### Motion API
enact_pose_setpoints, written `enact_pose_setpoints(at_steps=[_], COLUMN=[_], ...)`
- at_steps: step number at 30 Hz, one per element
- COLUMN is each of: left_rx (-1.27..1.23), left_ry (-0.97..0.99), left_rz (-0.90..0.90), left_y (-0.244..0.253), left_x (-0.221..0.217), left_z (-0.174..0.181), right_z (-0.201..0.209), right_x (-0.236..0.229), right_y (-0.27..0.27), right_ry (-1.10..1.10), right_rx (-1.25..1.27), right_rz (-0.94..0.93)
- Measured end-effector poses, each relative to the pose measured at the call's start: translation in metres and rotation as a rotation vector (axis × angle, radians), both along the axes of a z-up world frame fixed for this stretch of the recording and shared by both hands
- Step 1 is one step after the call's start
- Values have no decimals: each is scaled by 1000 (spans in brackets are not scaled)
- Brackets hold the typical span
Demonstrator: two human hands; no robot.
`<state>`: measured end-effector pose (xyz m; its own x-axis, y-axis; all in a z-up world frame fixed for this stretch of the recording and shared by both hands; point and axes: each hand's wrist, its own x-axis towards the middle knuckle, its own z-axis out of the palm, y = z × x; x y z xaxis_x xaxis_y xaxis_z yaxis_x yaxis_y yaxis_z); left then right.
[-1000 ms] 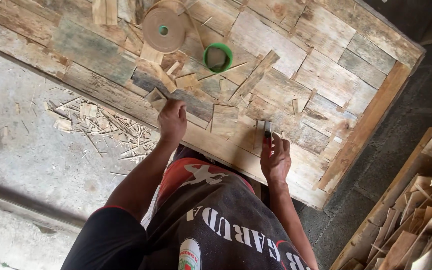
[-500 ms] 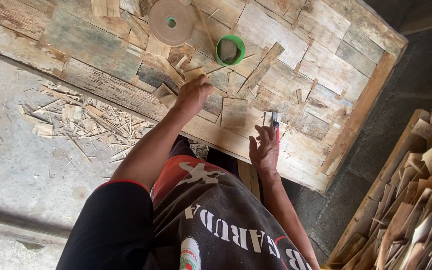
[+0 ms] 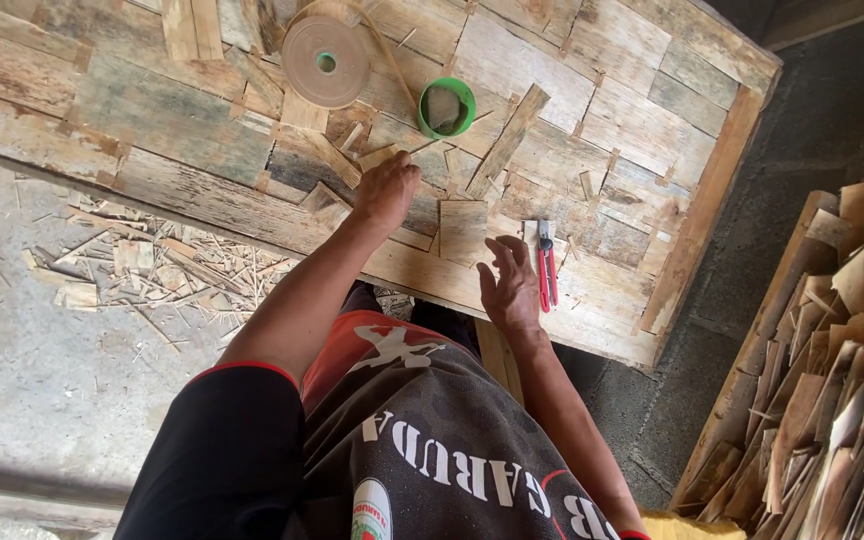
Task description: The person is cutting small wood veneer strips with a utility knife and applying gummed tape to join them onto a wooden panel.
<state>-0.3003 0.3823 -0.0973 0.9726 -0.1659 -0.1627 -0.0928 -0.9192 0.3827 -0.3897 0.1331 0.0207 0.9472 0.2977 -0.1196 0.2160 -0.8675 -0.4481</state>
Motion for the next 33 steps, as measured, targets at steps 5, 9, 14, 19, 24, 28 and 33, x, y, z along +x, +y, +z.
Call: enact_pose_setpoints(at_steps=[5,9,14,19,24,28,33], left_rx=[-58,-205,162,-11,-652,-766,-357], left_ry=[-20,37,-239,-336,-91,45,-272], left_rz=[57,152,-75,36,337,447,322], left_y=[-4,-2,6,10,14,17,21], left_x=[-1,-8,-22,-36,-45,-46,-47], left_z=[-14,8,10,22,47,27,18], right_z=[-18,-49,-45,-49,-52,-58,-67], right_x=[19,33,36,45,44,43,55], right_y=[14,29,36,21,25,22,13], right_ry=[69,196,177,202,316,257,347], right_rx=[-135,-347,-331,-289,-226,-143,-117], right_rz=[-8,-133,-207,-308,-342,-351,-373])
